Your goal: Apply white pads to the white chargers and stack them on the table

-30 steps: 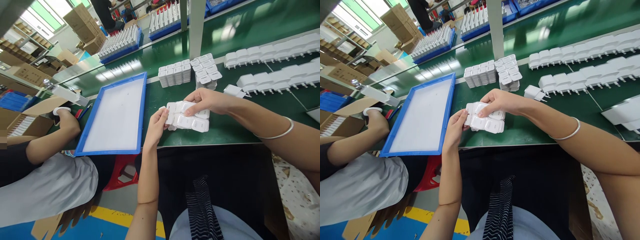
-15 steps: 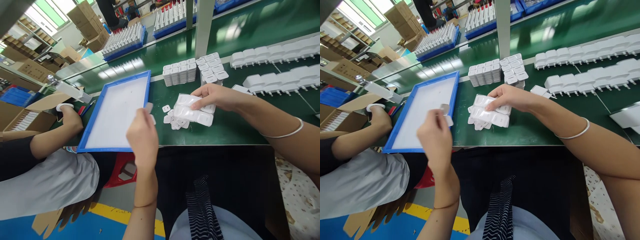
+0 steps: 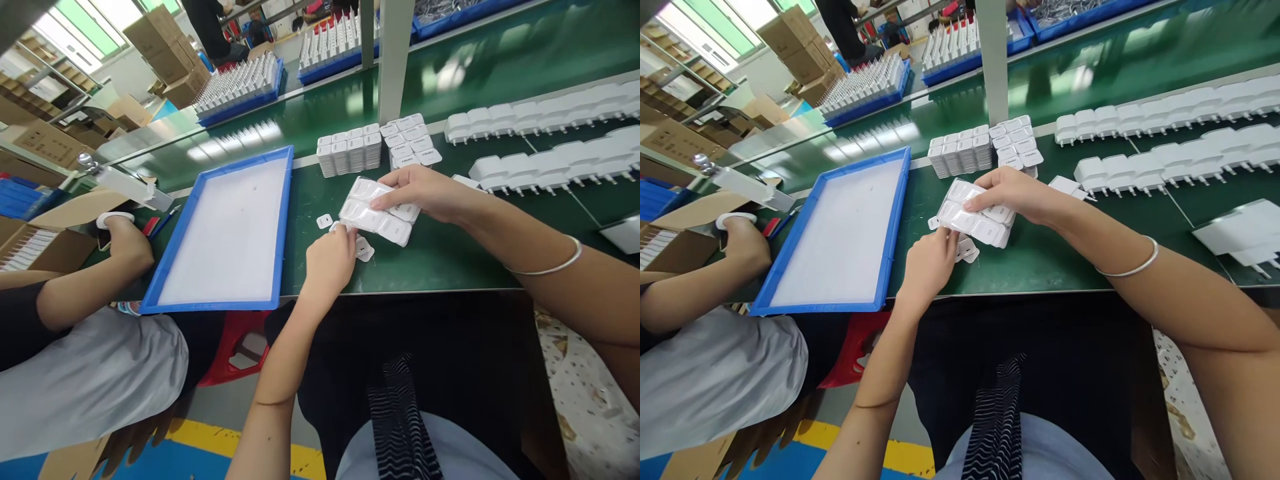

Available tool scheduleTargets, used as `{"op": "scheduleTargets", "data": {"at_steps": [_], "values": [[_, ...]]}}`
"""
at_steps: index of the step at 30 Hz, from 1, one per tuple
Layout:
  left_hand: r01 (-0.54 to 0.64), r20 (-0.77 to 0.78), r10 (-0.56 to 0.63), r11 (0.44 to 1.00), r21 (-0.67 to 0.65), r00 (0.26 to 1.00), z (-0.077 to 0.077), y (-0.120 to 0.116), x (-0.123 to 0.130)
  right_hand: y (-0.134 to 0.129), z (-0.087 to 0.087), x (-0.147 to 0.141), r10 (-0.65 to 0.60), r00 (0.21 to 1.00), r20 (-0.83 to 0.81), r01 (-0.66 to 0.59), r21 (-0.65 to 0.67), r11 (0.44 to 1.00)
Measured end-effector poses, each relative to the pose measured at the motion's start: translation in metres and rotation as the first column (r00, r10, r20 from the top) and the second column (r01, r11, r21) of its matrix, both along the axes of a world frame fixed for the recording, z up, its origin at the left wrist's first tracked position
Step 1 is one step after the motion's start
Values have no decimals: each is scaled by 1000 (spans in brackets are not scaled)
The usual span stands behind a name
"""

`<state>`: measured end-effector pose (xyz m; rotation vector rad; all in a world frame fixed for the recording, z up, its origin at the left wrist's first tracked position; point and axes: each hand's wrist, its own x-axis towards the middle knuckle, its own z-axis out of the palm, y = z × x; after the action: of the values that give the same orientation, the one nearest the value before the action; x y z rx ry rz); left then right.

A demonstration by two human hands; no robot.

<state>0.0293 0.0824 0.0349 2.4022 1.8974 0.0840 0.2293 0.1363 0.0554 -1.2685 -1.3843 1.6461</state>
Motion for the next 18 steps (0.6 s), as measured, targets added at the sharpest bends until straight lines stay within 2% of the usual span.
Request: {"op": "scheduleTargets", "data": {"at_steps": [2, 4, 5, 7, 9, 10, 14, 18], "values": [[-67, 147, 54, 994, 87, 988, 5, -3, -11, 0, 0, -1, 8, 1000, -11, -8, 8, 1000], [-152, 330, 53, 947, 283, 943, 8, -7, -18, -2, 0, -3, 29, 1000, -9, -29, 15, 999], [-164, 409, -4, 912, 375, 913, 9, -10, -20, -3, 0, -4, 46, 999, -5, -46, 13, 999], [-77, 483, -185, 878, 472, 856, 7, -12, -20, -5, 0, -6, 84, 996, -10, -84, 11, 996], [77, 487, -320, 888, 454, 813, 3, -11, -18, -9, 1, -8, 140, 989, -40, -140, 20, 990], [123, 489, -343, 896, 426, 802, 0, -9, -16, -11, 1, -8, 178, 982, -61, -177, 32, 984], [111, 543, -342, 904, 413, 767, -6, -3, -14, -15, 3, -9, 298, 947, -117, -292, 70, 954], [140, 564, -373, 900, 413, 736, -3, -4, -16, -17, 0, -12, 236, 968, -81, -230, 78, 970]]}}
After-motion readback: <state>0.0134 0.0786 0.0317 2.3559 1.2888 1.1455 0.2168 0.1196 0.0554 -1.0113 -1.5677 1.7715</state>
